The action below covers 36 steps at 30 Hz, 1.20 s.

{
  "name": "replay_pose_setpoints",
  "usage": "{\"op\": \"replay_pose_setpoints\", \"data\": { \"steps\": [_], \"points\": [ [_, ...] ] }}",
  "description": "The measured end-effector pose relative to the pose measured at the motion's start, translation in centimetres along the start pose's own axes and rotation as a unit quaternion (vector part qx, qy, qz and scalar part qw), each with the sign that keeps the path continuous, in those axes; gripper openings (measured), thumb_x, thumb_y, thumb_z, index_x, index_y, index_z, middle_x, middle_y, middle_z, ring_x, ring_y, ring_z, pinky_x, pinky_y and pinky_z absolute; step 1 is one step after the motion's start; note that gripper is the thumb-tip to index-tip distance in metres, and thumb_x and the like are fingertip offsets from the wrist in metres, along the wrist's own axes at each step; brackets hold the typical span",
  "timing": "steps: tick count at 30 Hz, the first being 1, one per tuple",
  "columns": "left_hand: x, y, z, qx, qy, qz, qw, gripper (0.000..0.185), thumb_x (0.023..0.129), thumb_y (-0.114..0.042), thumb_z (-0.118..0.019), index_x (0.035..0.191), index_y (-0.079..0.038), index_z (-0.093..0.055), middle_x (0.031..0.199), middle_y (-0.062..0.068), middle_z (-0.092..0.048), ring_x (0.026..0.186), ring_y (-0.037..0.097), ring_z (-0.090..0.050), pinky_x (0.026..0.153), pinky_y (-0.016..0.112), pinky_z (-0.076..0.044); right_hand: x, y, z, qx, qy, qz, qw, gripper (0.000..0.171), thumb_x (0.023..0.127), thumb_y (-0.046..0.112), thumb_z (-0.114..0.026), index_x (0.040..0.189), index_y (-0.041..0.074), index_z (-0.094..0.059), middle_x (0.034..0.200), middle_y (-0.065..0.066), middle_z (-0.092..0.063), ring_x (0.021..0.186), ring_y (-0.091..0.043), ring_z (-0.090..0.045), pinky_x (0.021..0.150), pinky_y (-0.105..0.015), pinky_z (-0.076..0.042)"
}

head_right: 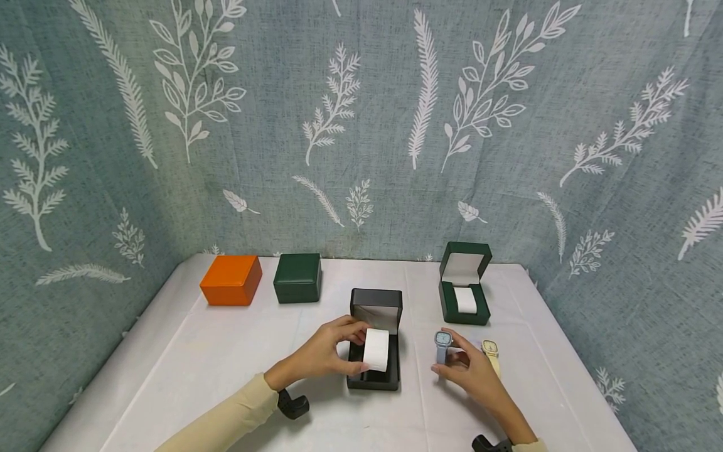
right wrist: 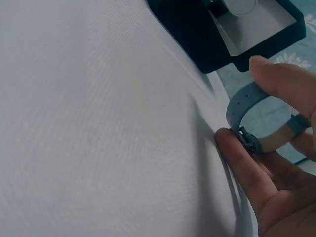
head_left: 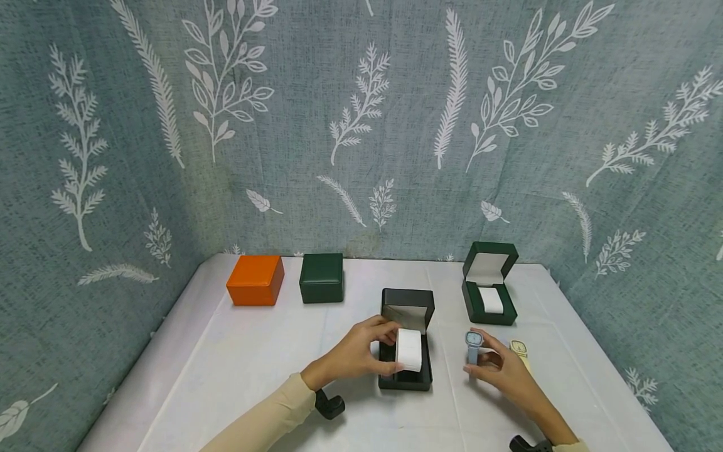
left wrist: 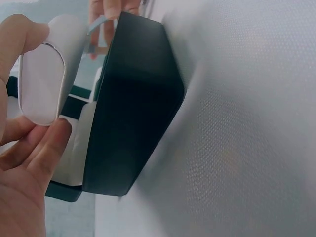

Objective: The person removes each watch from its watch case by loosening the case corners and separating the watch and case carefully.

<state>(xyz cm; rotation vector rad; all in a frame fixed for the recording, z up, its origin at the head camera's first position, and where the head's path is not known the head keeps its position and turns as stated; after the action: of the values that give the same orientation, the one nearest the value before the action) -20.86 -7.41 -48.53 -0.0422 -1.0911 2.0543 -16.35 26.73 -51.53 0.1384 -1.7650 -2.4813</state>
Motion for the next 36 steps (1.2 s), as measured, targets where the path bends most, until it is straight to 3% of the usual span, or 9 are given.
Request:
{"op": "replay_pose_setpoints", "data": {
  "steps": [10, 22, 30, 36],
  "points": [
    [-0.04, -0.01, -0.02, 0.006, 0.002, 0.001, 1.0000, 0.072, 0.085, -0.036, -0.085, 0.143, -0.002, -0.059, 0.119, 0.001, -0.060, 0.107, 0.009, -0.065, 0.095, 0.026, -0.053, 0.30, -0.44, 0.06, -0.003, -0.017, -0.045, 0.999, 0.086, 0.092, 0.023, -0.081, 0.161, 0.008, -0.031, 0.135, -0.021, -0.053, 0.106, -0.023, -0.061, 0.081, -0.030, -0.059],
    [-0.02, -0.05, 0.00, 0.003, -0.001, 0.000, 1.0000, 0.071, 0.085, -0.036, -0.086, 0.142, -0.003, -0.060, 0.119, -0.002, -0.059, 0.107, 0.009, -0.064, 0.095, 0.026, -0.053, -0.04, -0.51, -0.12, 0.013, -0.028, -0.075, 0.997, 0.090, 0.090, 0.022, -0.083, 0.159, -0.002, -0.031, 0.123, -0.018, -0.058, 0.097, -0.016, -0.064, 0.080, -0.028, -0.059],
    [-0.08, -0.16, 0.01, 0.003, 0.000, 0.008, 1.0000, 0.072, 0.085, -0.036, -0.086, 0.143, -0.004, -0.059, 0.120, 0.000, -0.059, 0.107, 0.009, -0.065, 0.095, 0.026, -0.053, -0.21, -0.15, -0.01, 0.031, -0.058, -0.093, 0.993, 0.089, 0.089, 0.024, -0.083, 0.157, -0.005, -0.033, 0.117, -0.017, -0.057, 0.093, -0.016, -0.065, 0.080, -0.034, -0.062],
    [-0.04, -0.25, 0.05, 0.003, 0.001, 0.005, 1.0000, 0.072, 0.084, -0.035, -0.086, 0.143, -0.003, -0.059, 0.119, -0.001, -0.059, 0.107, 0.010, -0.065, 0.095, 0.027, -0.053, -0.16, 0.45, -0.07, 0.007, -0.090, -0.118, 0.989, 0.088, 0.089, 0.029, -0.084, 0.155, -0.006, -0.037, 0.111, -0.012, -0.065, 0.091, -0.015, -0.068, 0.079, -0.032, -0.061]
  ]
}}
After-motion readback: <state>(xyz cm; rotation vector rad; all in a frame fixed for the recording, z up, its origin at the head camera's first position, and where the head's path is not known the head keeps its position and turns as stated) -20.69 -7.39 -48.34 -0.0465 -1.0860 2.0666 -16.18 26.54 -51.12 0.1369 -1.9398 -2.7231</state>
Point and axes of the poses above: each hand's wrist, its own x-axis towards the middle knuckle, its own z-axis out of the back of the hand, y = z × x, the point moved 1 cm from there along x, towards the middle knuckle
